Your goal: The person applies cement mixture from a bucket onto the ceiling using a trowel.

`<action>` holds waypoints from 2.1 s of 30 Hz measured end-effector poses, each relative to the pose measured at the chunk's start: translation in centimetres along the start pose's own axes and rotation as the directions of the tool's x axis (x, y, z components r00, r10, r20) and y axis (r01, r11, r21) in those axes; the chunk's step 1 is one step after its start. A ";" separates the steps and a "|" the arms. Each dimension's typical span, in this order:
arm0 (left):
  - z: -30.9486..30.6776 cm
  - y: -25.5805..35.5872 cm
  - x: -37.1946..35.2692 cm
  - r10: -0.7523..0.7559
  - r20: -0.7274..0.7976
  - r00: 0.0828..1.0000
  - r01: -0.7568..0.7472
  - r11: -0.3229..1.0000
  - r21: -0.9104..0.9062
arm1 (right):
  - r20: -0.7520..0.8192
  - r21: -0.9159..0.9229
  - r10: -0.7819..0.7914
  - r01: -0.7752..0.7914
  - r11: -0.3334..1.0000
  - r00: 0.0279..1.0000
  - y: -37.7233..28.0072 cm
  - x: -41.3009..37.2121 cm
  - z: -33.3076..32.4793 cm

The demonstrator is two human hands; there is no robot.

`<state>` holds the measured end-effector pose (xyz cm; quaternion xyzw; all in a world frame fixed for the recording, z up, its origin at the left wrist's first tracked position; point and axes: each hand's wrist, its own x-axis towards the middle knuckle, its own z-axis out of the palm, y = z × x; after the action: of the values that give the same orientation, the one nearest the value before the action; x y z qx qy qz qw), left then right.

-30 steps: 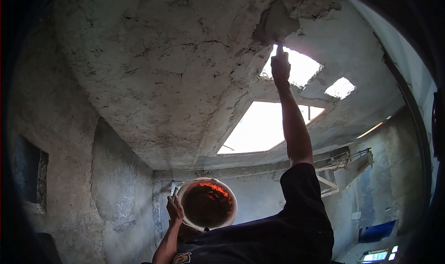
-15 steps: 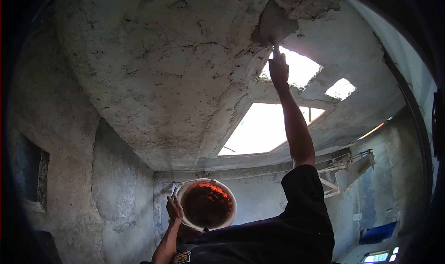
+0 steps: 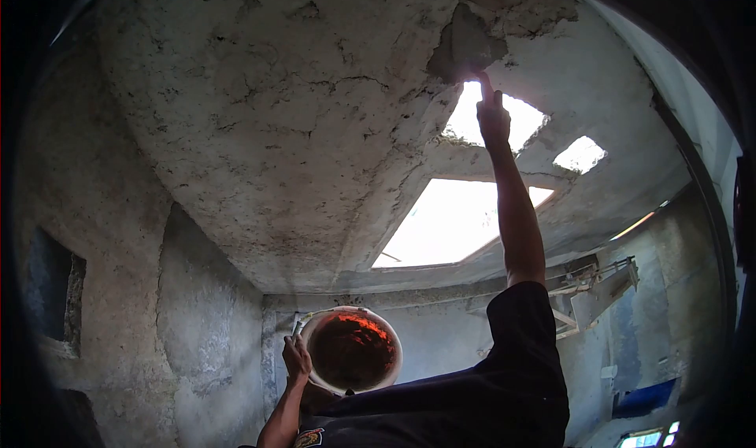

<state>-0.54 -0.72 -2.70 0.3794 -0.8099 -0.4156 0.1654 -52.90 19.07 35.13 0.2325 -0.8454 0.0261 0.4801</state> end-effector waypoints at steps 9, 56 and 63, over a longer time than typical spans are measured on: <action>-0.4 0.5 0.0 -0.033 0.033 0.999 0.032 0.999 0.027 | -0.018 0.077 -0.016 0.017 0.997 1.000 2.9 0.3 0.8; 0.1 0.3 0.4 -0.042 0.012 0.999 0.041 0.998 0.037 | 0.050 -0.167 -0.035 0.043 0.985 0.998 0.0 -2.0 3.8; 0.5 -0.7 0.3 -0.016 -0.022 1.000 0.017 0.999 0.035 | 0.018 -0.206 -0.038 0.041 0.978 0.999 0.3 -2.5 3.3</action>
<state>-0.74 -0.95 -3.58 0.3934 -0.8120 -0.3986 0.1643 -54.61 19.36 31.31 0.1985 -0.8421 -0.0729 0.4961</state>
